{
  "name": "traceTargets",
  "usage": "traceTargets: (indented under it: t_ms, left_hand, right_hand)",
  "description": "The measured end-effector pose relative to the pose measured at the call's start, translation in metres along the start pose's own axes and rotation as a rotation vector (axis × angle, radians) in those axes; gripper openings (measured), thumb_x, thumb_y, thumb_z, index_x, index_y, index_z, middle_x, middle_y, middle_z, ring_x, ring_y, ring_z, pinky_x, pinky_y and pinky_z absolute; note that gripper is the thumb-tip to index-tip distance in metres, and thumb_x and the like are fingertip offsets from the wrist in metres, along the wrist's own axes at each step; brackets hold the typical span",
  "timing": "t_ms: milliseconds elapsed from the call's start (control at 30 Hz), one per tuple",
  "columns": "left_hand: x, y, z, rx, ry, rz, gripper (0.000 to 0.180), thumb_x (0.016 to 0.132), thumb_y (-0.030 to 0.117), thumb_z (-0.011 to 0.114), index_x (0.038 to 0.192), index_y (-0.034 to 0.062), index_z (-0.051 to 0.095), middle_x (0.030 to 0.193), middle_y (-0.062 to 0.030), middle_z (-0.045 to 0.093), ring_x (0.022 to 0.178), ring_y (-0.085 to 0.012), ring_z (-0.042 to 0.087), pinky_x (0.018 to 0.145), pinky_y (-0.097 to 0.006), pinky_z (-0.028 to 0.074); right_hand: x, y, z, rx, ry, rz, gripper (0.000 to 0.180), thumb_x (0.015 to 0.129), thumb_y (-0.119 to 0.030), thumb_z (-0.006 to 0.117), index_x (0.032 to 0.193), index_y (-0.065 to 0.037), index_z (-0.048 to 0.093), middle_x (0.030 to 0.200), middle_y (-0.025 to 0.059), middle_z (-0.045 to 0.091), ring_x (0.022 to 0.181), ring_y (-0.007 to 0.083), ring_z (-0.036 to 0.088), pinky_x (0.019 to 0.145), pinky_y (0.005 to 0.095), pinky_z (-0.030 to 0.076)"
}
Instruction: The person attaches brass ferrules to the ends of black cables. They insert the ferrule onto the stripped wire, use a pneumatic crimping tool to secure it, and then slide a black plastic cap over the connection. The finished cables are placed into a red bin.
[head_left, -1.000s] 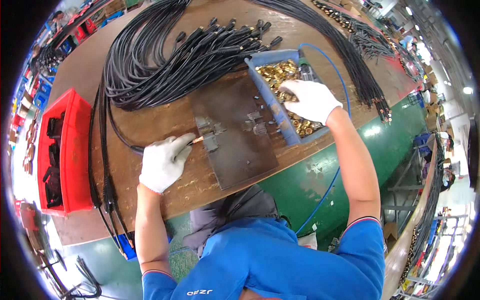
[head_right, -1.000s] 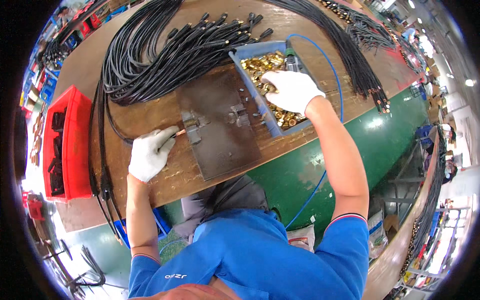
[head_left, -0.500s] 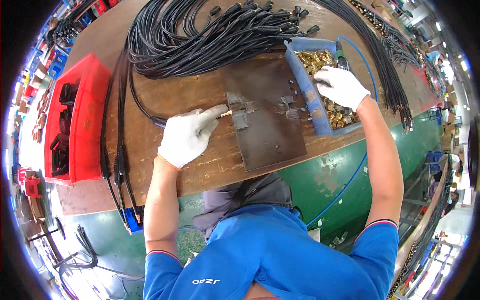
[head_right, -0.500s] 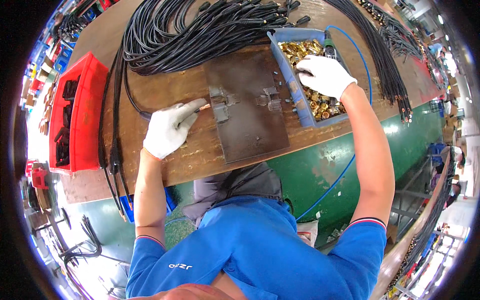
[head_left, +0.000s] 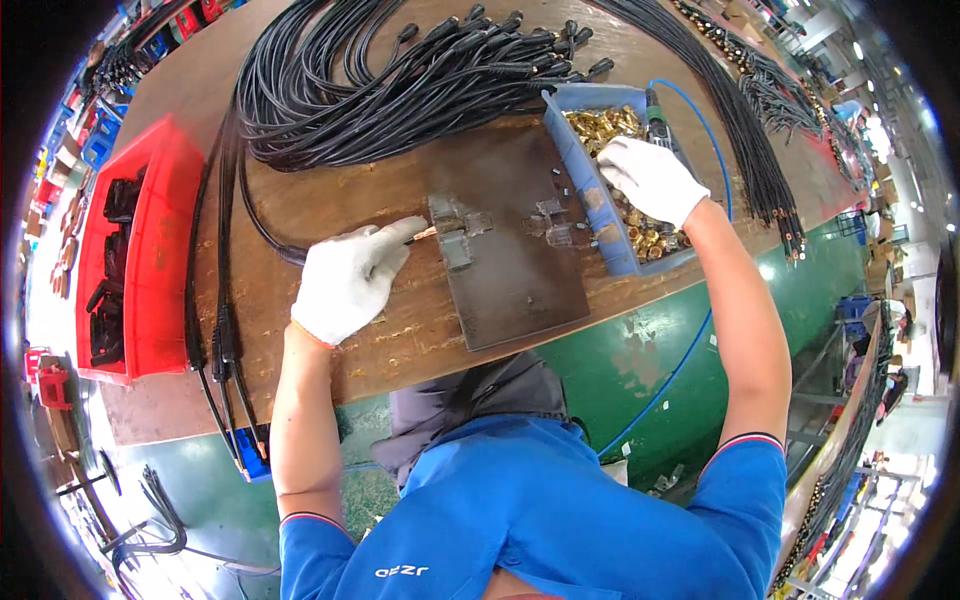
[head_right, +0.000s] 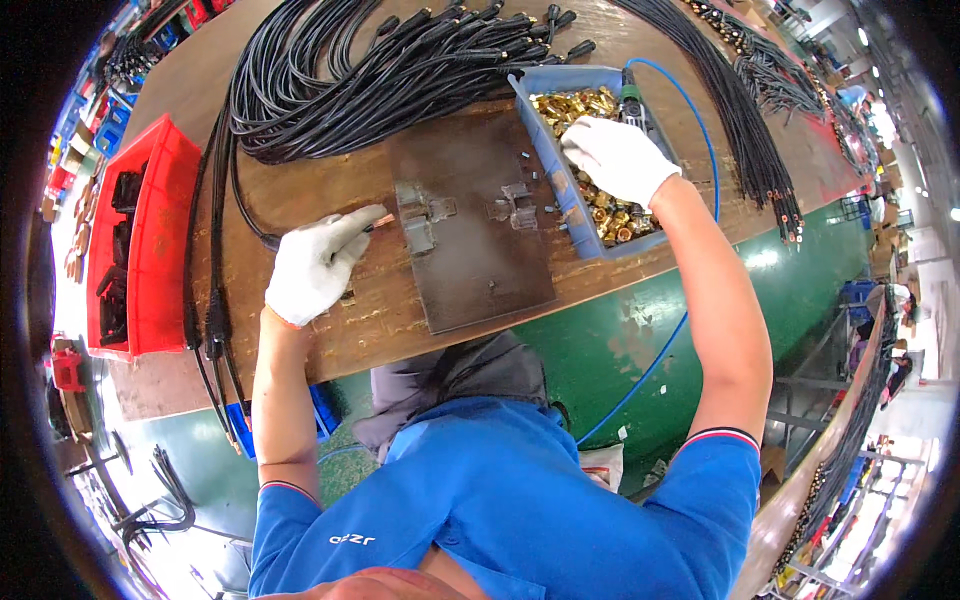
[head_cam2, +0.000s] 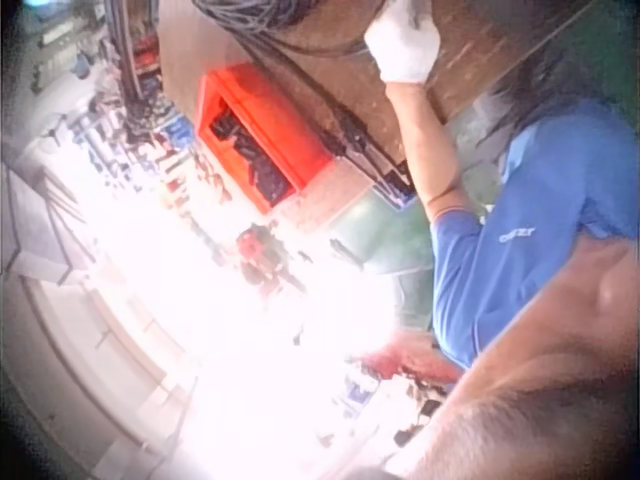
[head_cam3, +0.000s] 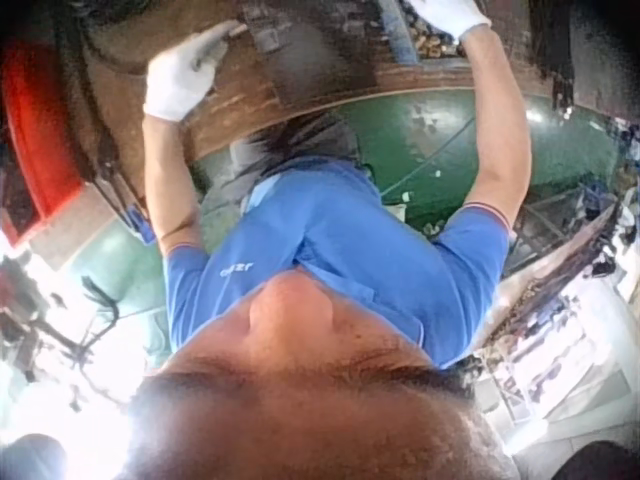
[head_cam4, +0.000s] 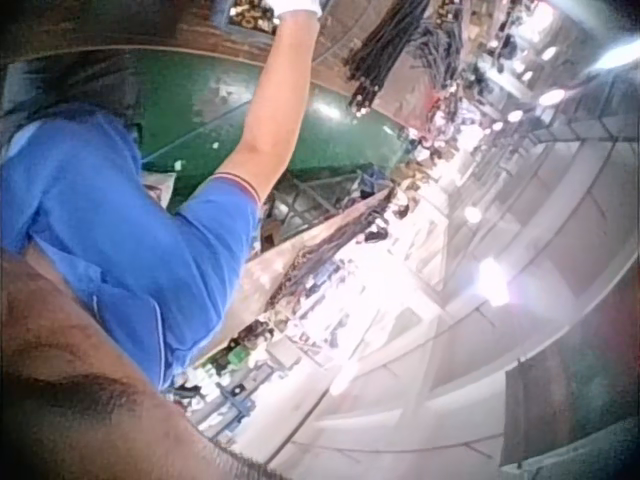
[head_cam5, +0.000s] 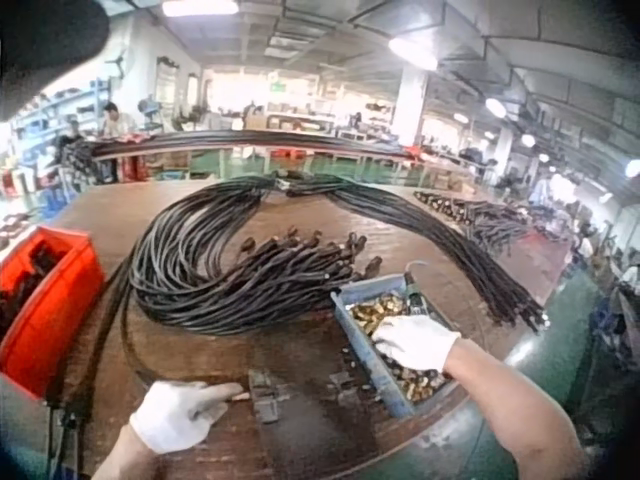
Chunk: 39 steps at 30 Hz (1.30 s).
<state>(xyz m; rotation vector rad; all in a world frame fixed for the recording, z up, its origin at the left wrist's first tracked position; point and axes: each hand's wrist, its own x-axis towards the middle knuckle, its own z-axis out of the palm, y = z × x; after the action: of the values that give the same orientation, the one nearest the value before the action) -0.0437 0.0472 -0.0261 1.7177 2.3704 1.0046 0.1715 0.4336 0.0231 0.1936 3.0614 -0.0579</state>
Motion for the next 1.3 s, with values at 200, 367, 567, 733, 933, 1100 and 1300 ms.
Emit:
traceTargets:
  t_ms: [200,367,567,733,933,1100,1300]
  left_hand:
    - [0.009,0.009,-0.007,-0.019,-0.090,-0.049,0.036,0.097,0.010,0.068,0.132,0.0137,0.075,0.089,-0.0190,0.072,0.081,-0.0374,0.072,0.074,-0.045,0.057]
    - [0.009,0.005,0.000,-0.016,-0.072,-0.035,0.039,0.096,0.007,0.067,0.134,0.0147,0.074,0.091,-0.0189,0.068,0.083,-0.0383,0.070,0.074,-0.045,0.056]
    - [0.012,0.007,0.001,-0.117,-0.035,-0.068,0.042,0.095,0.004,0.067,0.136,0.0145,0.074,0.089,-0.0184,0.066,0.081,-0.0381,0.069,0.076,-0.043,0.056]
    - [0.012,0.005,0.003,-0.169,0.012,-0.078,0.045,0.094,0.000,0.067,0.136,0.0129,0.074,0.090,-0.0179,0.068,0.080,-0.0360,0.068,0.077,-0.041,0.056]
    - [0.012,0.003,0.002,-0.202,0.024,-0.088,0.046,0.093,-0.003,0.067,0.136,0.0124,0.074,0.091,-0.0174,0.069,0.081,-0.0348,0.069,0.078,-0.040,0.057]
    - [0.012,0.001,0.003,-0.198,0.025,-0.088,0.046,0.093,-0.003,0.066,0.136,0.0119,0.074,0.091,-0.0176,0.070,0.081,-0.0351,0.070,0.078,-0.040,0.057]
    - [0.012,0.000,0.003,-0.184,0.018,-0.088,0.045,0.093,-0.001,0.068,0.135,0.0129,0.074,0.093,-0.0186,0.071,0.084,-0.0368,0.072,0.077,-0.041,0.058]
  right_hand:
    - [-0.008,-0.030,-0.015,0.845,0.571,0.311,0.030,0.112,-0.027,0.058,0.122,-0.001,0.069,0.111,0.0122,0.078,0.104,0.0252,0.075,0.092,0.0350,0.057]
    - [0.002,-0.115,0.001,1.728,0.459,0.288,0.026,0.108,-0.020,0.068,0.124,0.000,0.072,0.104,0.0085,0.077,0.080,0.0180,0.076,0.070,0.0340,0.064]
    - [0.030,-0.163,0.052,2.089,0.256,0.315,0.027,0.104,-0.011,0.071,0.128,0.002,0.072,0.109,0.0076,0.079,0.096,0.0180,0.077,0.085,0.0359,0.065]
    - [0.040,-0.174,0.072,2.188,0.229,0.213,0.030,0.104,-0.011,0.071,0.132,0.000,0.070,0.113,0.0103,0.079,0.099,0.0208,0.077,0.086,0.0391,0.063]
    - [0.048,-0.183,0.075,2.236,0.177,0.185,0.030,0.103,-0.009,0.071,0.132,0.000,0.070,0.117,0.0106,0.078,0.101,0.0221,0.077,0.088,0.0408,0.064]
    - [0.052,-0.184,0.079,2.258,0.176,0.162,0.030,0.104,-0.008,0.070,0.133,0.000,0.070,0.117,0.0104,0.078,0.101,0.0225,0.078,0.088,0.0405,0.064]
    - [0.051,-0.185,0.079,2.257,0.172,0.182,0.030,0.104,-0.007,0.070,0.132,0.001,0.070,0.115,0.0098,0.078,0.099,0.0227,0.078,0.088,0.0402,0.065]
